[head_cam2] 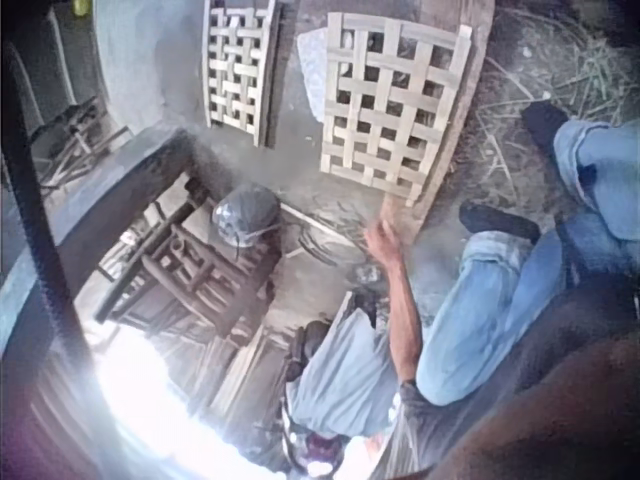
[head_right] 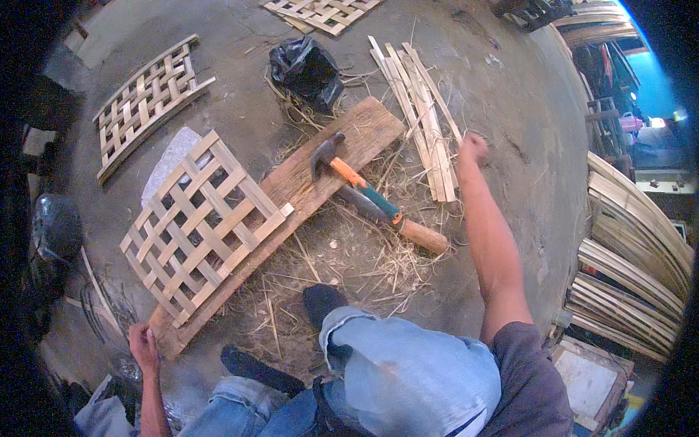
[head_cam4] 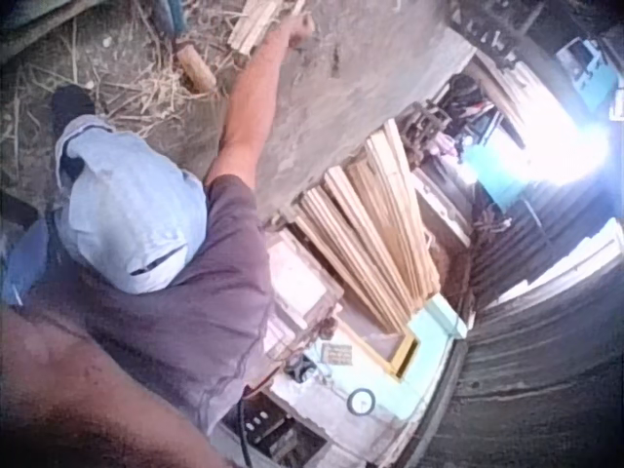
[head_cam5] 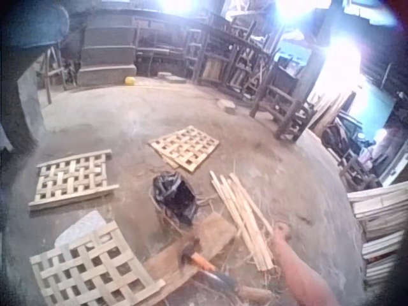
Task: The person assembles a wooden lattice by placing thin wooden strips across a woven grid and securing them with a hammer and nails. The person repeatedly picks up strips, aligns them, and hammers nails to fasten the pieces together.
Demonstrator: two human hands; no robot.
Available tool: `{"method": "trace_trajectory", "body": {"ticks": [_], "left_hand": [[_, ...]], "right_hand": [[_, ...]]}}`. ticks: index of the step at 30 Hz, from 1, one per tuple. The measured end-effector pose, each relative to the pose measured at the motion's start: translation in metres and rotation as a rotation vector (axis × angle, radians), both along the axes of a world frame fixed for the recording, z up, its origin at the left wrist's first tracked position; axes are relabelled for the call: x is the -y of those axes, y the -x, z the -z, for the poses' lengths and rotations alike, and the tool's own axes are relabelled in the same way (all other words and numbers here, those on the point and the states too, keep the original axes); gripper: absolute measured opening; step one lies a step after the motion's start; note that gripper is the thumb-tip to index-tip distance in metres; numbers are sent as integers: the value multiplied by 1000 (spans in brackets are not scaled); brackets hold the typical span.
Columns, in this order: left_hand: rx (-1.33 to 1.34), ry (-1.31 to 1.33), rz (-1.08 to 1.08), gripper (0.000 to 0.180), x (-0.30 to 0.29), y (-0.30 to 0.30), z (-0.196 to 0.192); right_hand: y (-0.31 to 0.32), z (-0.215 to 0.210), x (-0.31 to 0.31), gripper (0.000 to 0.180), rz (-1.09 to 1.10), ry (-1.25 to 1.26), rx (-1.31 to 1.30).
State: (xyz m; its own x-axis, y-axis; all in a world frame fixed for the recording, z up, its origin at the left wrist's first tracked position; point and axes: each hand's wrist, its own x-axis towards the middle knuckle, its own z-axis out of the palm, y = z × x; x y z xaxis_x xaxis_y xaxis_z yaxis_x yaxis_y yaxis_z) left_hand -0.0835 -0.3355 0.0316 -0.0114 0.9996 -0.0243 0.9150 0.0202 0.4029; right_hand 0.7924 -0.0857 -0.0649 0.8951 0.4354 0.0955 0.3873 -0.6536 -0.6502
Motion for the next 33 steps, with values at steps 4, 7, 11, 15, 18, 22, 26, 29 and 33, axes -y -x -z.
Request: {"method": "trace_trajectory", "body": {"ticks": [4, 7, 11, 15, 18, 22, 26, 29, 33], "left_hand": [[34, 8, -4, 7, 15, 3, 16], [34, 2, 8, 7, 27, 12, 17], [34, 48, -30, 7, 25, 14, 1], [-13, -12, 22, 9, 11, 12, 11], [45, 17, -24, 9, 3, 2, 9], [38, 13, -39, 10, 5, 11, 7], [11, -7, -14, 11, 12, 22, 9], [10, 9, -2, 11, 16, 19, 13], [-9, -16, 0, 11, 24, 25, 3]], "right_hand": [[-116, 16, 64, 21, 80, 165, -148], [-106, 14, 71, 17, -53, -173, -786], [-37, -4, 45, 13, -85, -347, -664], [-32, -57, 14, 16, -281, -516, -767], [-41, -89, -8, 24, -417, -498, -802], [-32, -119, -29, 29, -497, -439, -763], [-29, -119, -43, 26, -531, -511, -620], [-41, -115, -46, 24, -536, -422, -445], [-2, -102, -56, 22, -485, -569, -586]]}}
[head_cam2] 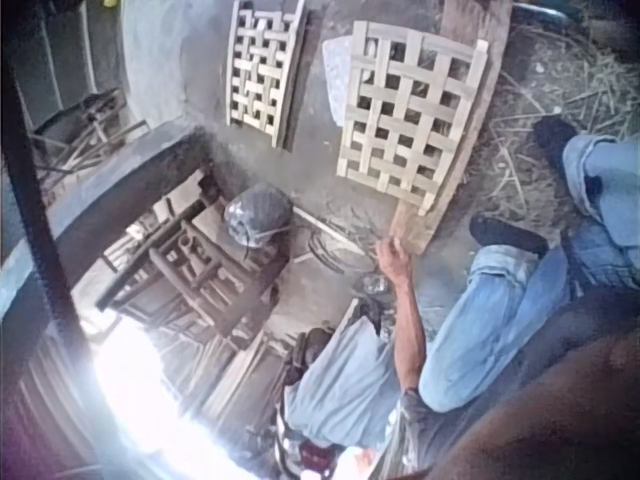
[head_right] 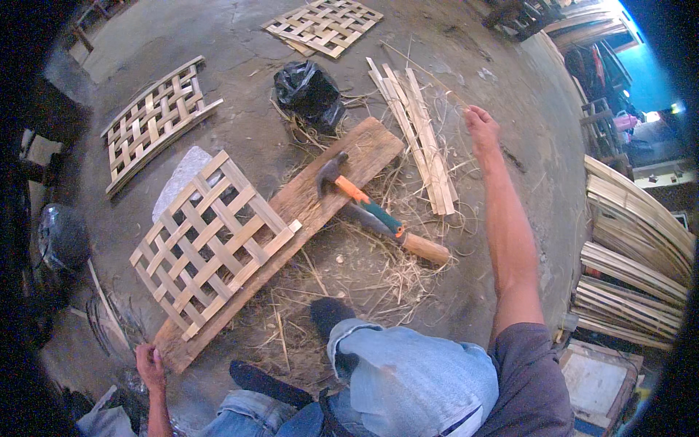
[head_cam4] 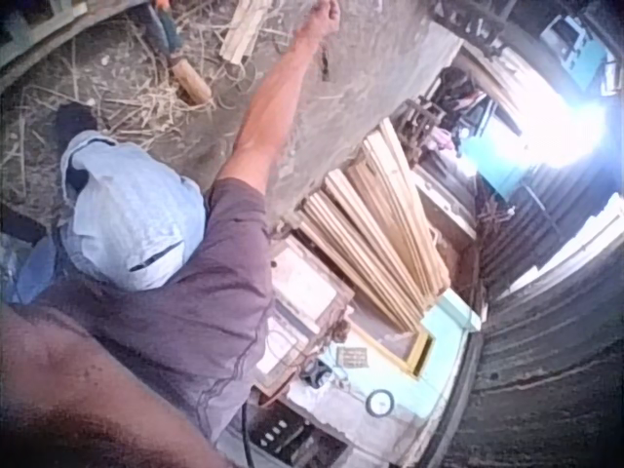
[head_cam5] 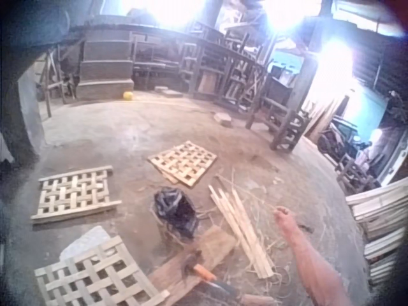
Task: The person assembles a wooden lattice by placing thin wooden strips across a woven grid and securing them with a hammer and nails. The person repeatedly picks up strips, aligns them, and hammers nails to fasten the pieces together.
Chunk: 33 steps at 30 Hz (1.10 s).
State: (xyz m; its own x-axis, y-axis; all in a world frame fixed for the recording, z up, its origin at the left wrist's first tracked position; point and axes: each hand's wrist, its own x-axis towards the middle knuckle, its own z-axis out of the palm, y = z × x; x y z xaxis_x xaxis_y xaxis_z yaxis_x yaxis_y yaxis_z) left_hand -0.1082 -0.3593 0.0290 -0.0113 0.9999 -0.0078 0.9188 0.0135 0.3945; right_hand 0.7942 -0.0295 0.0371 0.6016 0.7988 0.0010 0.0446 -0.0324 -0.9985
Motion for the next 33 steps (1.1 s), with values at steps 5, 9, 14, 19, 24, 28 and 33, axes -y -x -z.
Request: {"method": "trace_trajectory", "body": {"ticks": [5, 9, 14, 19, 24, 28, 33], "left_hand": [[42, 10, 20, 11, 2, -4, 15], [13, 9, -36, 11, 9, 9, -4], [34, 30, -13, 11, 5, 10, 12], [46, 0, -11, 10, -2, 0, 6], [48, 26, -11, 9, -2, 6, 9], [60, 26, -8, 9, -4, 0, 8], [50, -5, -15, 8, -11, -11, 0]], "right_hand": [[-8, 3, 2, 10, -42, 297, 67], [110, 27, 27, 10, -25, 385, -343], [115, 38, 26, 29, -69, 493, 457], [111, 33, 14, 44, -9, 466, 47], [114, 27, 23, 40, 57, 333, -16], [135, 16, 32, 34, -68, 298, -234], [199, -7, 51, 27, -337, 201, -397]]}}
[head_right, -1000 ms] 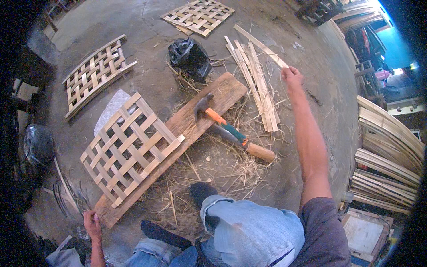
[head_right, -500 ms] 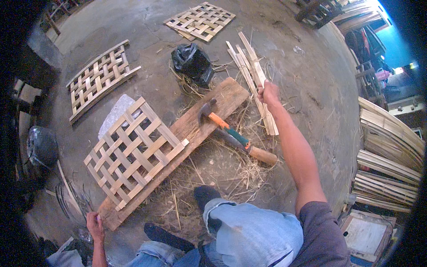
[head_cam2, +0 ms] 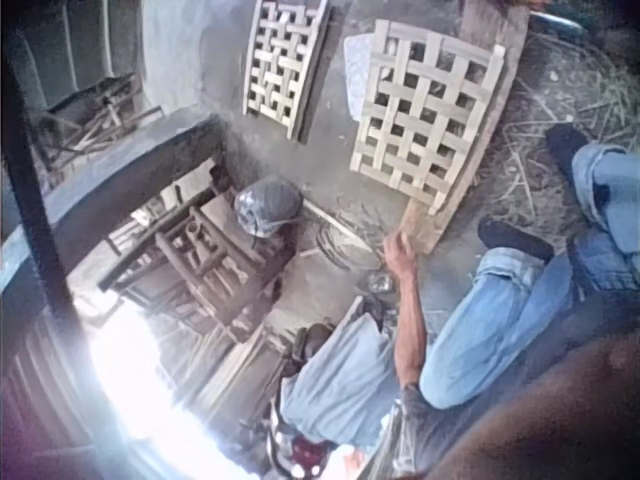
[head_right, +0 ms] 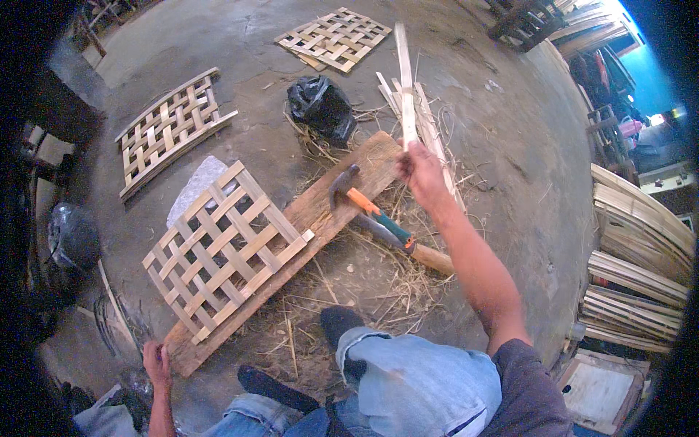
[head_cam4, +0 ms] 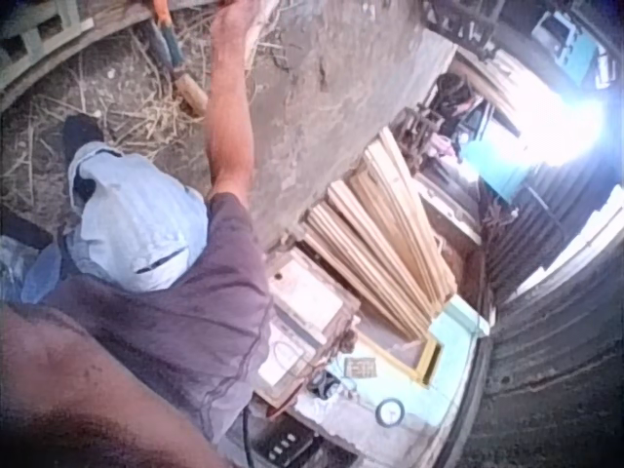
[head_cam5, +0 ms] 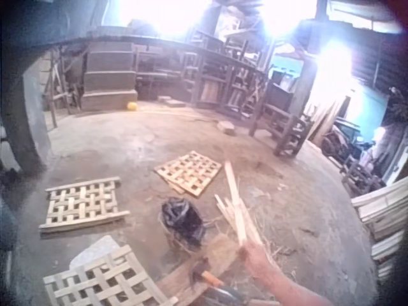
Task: The person assembles a wooden lattice by placing thin wooden strips across a woven grid and securing them with a hammer and nails. The person repeatedly picks up strips, aligns them, and hammers nails to fasten the pieces together.
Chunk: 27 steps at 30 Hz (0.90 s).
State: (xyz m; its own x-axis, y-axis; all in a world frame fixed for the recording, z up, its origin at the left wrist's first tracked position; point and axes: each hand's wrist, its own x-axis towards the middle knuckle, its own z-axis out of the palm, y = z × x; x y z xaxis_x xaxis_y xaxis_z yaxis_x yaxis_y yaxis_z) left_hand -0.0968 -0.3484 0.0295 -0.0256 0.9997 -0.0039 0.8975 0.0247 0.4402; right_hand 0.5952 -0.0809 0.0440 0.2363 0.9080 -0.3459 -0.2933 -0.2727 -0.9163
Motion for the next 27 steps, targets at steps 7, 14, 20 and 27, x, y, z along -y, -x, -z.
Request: {"method": "trace_trajectory", "body": {"ticks": [7, 14, 20, 27], "left_hand": [[221, -80, -25, 8, -58, -55, -21], [1032, 325, -153, 44, -128, -174, -79], [1115, 499, -136, 35, -143, -193, -87], [1126, 505, -208, 34, -132, -197, -80]], "right_hand": [[135, -22, 66, 29, -584, 34, -177], [213, -49, 126, 32, -1094, 194, -305], [230, -41, 148, 34, -1292, 216, -240], [218, -36, 145, 29, -1294, 255, -324]]}}
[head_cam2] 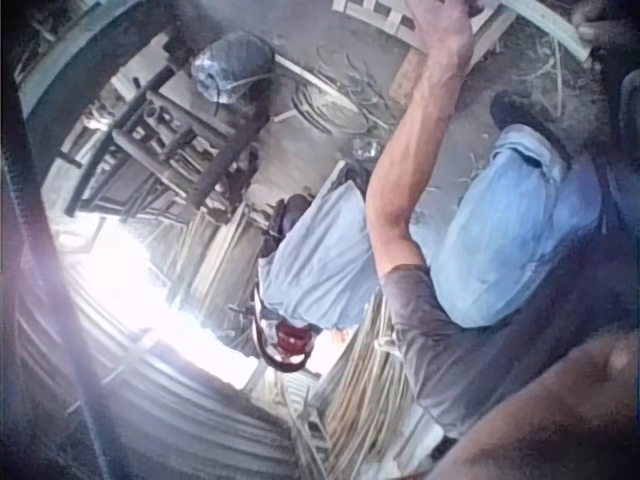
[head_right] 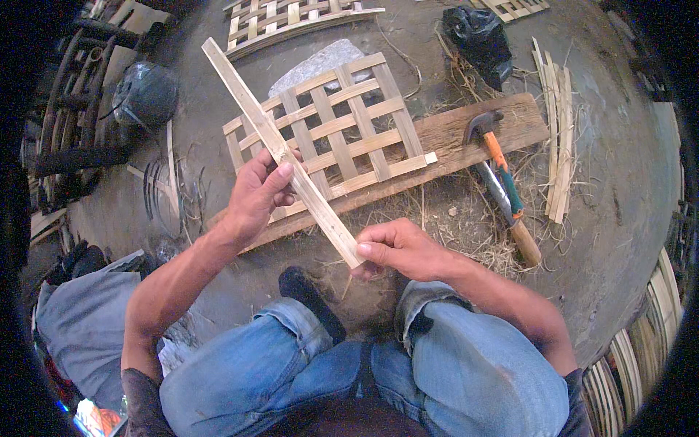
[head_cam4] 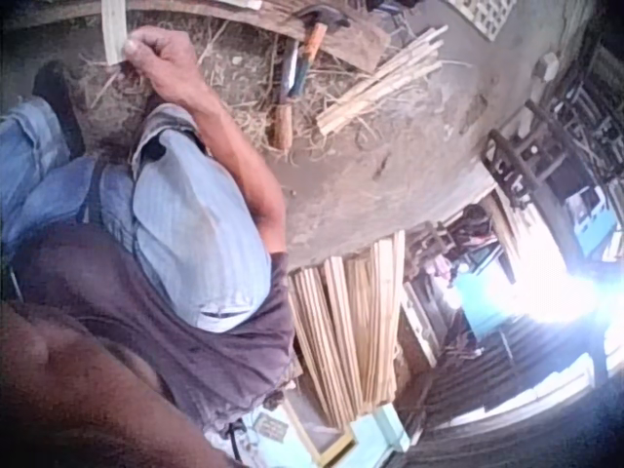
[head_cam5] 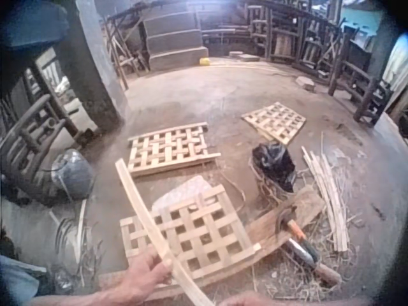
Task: The person assembles a wooden lattice by placing thin wooden strips across a woven grid and securing them with a hammer and nails. The person repeatedly picks up strips, aligns them, and hammers nails to fasten the pieces together.
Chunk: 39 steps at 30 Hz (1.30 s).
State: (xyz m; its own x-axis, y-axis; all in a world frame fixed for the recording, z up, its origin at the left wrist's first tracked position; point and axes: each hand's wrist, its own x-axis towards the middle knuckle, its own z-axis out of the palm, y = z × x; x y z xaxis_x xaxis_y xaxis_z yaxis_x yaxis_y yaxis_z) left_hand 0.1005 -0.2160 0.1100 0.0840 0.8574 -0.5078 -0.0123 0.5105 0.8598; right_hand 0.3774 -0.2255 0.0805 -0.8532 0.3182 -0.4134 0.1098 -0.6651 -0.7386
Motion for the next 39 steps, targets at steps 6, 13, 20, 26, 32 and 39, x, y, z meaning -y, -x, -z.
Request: {"method": "trace_trajectory", "body": {"ticks": [6, 13, 20, 26, 32, 39], "left_hand": [[-44, -71, 24, 34, 8, 1, 6], [-232, -11, -243, 34, 41, 82, 31], [110, 44, -618, 48, 102, 155, 44], [-181, 145, -423, 30, 135, 138, 59], [-279, 170, -310, 23, 138, 135, 77], [-433, 99, -131, 27, 134, 132, 95]], "right_hand": [[6, -7, 8, 24, 159, -20, 77], [-69, -9, -60, 31, 335, -402, 309], [-133, 10, -86, 35, 135, -376, 487], [-125, 30, -92, 34, -12, -419, 505], [-111, 52, -106, 27, 83, -403, 544], [-91, 67, -101, 23, 300, -387, 591]]}}
